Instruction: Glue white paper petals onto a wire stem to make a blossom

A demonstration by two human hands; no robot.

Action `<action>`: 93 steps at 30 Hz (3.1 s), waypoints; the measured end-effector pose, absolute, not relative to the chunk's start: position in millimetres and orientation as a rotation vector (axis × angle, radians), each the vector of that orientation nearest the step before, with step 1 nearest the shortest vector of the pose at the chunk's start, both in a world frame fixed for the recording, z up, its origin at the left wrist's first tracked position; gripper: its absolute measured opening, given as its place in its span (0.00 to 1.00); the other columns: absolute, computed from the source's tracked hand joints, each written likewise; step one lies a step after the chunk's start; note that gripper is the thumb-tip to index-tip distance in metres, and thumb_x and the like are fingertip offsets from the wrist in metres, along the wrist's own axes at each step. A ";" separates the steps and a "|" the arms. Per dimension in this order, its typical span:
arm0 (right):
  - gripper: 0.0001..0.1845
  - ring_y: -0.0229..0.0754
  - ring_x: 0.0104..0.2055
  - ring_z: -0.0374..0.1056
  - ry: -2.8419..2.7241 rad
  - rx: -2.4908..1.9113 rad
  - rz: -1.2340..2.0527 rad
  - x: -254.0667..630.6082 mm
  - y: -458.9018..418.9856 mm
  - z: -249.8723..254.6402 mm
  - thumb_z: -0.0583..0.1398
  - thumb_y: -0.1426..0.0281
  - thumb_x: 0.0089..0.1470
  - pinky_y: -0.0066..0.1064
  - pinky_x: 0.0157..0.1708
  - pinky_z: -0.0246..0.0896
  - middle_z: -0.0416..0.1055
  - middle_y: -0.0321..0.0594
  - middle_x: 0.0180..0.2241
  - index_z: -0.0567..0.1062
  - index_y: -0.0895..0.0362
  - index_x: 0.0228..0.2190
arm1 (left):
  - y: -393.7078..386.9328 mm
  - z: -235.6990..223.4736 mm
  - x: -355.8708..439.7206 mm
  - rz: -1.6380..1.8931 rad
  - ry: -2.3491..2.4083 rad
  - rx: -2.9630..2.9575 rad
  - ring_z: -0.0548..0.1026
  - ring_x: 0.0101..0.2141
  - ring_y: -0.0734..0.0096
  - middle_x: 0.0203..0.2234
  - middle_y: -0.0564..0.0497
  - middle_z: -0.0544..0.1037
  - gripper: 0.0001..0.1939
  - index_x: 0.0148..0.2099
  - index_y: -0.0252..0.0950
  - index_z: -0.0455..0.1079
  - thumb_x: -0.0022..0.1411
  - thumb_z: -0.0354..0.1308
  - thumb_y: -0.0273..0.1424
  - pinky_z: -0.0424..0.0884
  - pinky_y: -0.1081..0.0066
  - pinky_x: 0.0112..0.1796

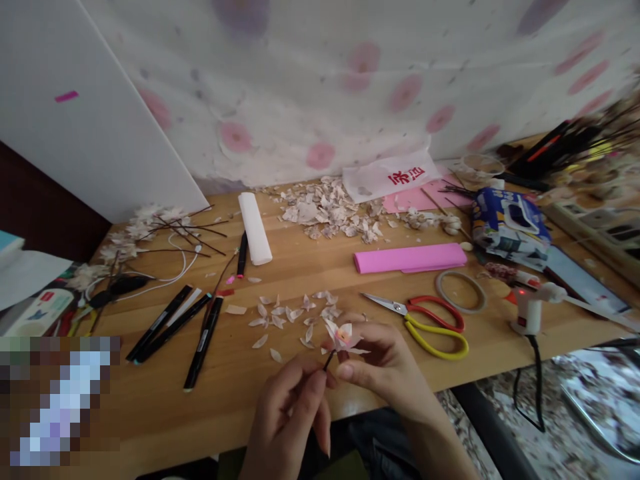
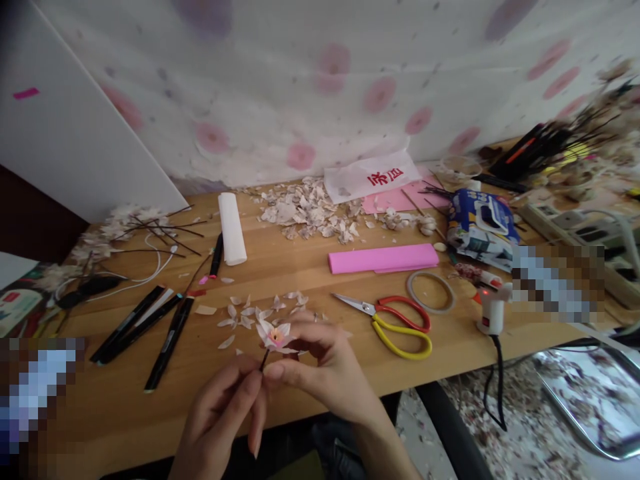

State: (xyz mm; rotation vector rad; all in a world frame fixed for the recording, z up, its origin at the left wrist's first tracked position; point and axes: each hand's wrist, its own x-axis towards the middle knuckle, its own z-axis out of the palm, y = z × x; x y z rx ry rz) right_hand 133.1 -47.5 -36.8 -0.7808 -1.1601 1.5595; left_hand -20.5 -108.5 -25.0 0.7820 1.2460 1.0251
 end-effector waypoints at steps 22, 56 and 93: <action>0.11 0.37 0.28 0.68 -1.374 -0.699 1.430 142.1 -47.3 -31.6 0.74 0.61 0.52 0.28 0.30 0.61 0.76 0.37 0.25 0.84 0.54 0.25 | -119.8 -22.2 -26.9 0.967 1.327 1.034 0.68 0.16 0.74 0.13 0.55 0.72 0.26 0.28 0.39 0.72 0.65 0.58 0.55 0.62 0.71 0.25; 0.17 0.37 0.30 0.71 -1.272 -0.895 1.484 141.0 -55.9 -50.8 0.72 0.55 0.54 0.28 0.33 0.67 0.78 0.37 0.29 0.85 0.52 0.40 | -117.3 -27.6 -16.3 1.069 1.189 0.748 0.65 0.14 0.76 0.10 0.58 0.71 0.21 0.34 0.38 0.72 0.68 0.59 0.51 0.57 0.73 0.20; 0.15 0.39 0.34 0.71 -1.368 -0.719 1.262 127.9 -58.2 -13.2 0.73 0.55 0.51 0.28 0.33 0.66 0.79 0.40 0.34 0.84 0.53 0.30 | -113.6 -31.9 -26.5 1.122 1.234 0.853 0.73 0.16 0.68 0.18 0.54 0.78 0.21 0.32 0.43 0.80 0.57 0.66 0.56 0.71 0.69 0.21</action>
